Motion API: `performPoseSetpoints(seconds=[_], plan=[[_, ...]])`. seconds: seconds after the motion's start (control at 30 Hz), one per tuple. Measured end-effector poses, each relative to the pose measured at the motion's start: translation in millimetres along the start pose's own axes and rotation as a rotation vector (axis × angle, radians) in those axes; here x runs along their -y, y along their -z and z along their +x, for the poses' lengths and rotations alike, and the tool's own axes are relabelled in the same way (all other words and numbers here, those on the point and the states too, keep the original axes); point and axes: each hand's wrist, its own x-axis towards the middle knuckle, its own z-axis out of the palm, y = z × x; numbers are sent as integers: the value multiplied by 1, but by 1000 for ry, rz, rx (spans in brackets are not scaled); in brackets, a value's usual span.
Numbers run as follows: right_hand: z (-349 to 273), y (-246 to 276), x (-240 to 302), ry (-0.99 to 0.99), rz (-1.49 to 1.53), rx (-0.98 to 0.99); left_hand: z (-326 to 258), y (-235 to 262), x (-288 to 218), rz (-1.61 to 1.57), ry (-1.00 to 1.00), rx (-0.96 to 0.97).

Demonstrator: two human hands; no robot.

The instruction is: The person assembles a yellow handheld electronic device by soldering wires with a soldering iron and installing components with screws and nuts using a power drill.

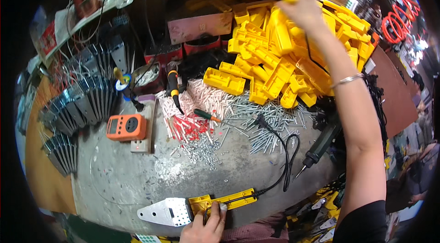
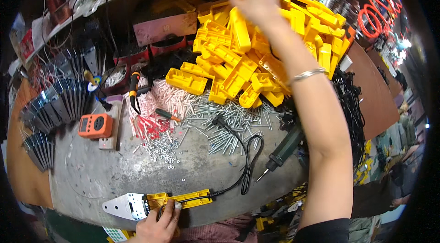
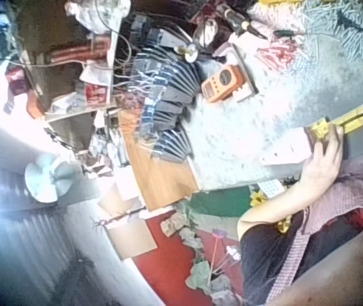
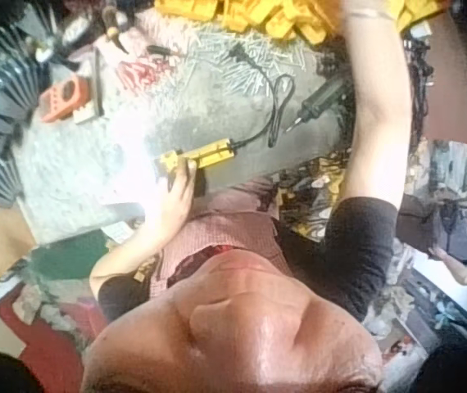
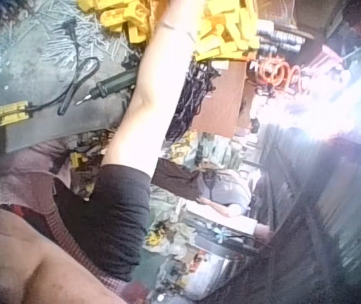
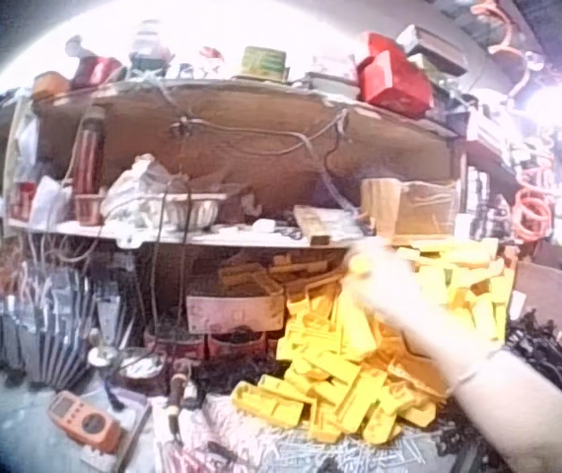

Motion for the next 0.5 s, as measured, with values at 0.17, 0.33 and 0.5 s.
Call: performPoseSetpoints(seconds=[0.17, 0.33, 0.5], plan=[[-10, 14, -66, 116, -495, 303, -8, 9, -2, 69, 0, -83], [-56, -1, -86, 185, -612, 106, 4, -12, 7, 48, -75, -166], [-143, 25, -66, -247, 995, 284, -3, -6, 0, 67, -37, -175]])
